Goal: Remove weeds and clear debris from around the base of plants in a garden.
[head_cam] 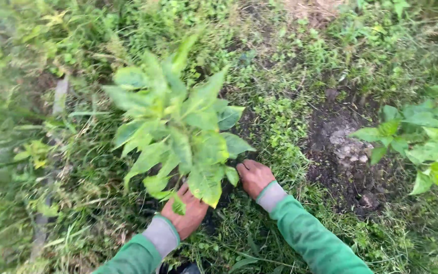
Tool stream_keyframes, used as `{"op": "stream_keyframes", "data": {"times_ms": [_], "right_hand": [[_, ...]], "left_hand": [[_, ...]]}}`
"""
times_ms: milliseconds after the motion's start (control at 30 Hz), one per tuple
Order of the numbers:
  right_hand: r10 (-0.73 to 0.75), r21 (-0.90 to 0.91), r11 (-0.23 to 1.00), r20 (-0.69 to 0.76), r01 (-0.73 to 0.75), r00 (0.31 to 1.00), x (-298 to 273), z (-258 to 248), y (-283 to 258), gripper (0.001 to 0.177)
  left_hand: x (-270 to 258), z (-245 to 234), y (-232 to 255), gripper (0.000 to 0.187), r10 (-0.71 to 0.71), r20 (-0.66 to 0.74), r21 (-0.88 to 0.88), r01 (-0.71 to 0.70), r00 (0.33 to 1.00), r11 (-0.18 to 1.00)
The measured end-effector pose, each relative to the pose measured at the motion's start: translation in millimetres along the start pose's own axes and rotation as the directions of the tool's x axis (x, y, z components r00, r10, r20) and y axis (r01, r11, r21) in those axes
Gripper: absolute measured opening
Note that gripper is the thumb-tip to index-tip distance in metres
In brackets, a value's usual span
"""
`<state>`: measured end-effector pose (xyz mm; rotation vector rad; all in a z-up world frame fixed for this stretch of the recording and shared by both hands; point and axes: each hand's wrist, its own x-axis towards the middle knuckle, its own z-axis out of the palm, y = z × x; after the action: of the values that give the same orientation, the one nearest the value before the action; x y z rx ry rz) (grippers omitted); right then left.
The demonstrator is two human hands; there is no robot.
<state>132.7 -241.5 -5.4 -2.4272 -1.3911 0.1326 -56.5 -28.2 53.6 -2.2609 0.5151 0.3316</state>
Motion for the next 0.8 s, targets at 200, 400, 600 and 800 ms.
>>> {"op": "stream_keyframes", "data": {"times_ms": [200, 400, 600, 800], "right_hand": [[-0.015, 0.399, 0.913, 0.242, -0.085, 0.970, -20, -20, -85, 0.058], [0.348, 0.775, 0.513, 0.205, -0.369, 0.915, 45, -41, -214, 0.039], [-0.121, 0.672, 0.689, -0.261, 0.270, 0.958, 74, -78, -282, 0.069], [0.012, 0.617, 0.761, 0.297, -0.201, 0.955, 44, -51, -256, 0.016]], "left_hand": [[-44, -1, -52, 0.058, -0.127, -0.163, -0.784, -0.050, 0.979, 0.619], [-125, 56, -84, 0.070, -0.122, 0.585, -0.553, 0.505, 0.801, 0.663], [-225, 135, -101, 0.053, -0.379, 0.747, -0.643, 0.738, 0.546, -0.204], [-158, 40, -154, 0.023, -0.760, 0.417, -0.832, 0.546, 0.499, -0.097]]}}
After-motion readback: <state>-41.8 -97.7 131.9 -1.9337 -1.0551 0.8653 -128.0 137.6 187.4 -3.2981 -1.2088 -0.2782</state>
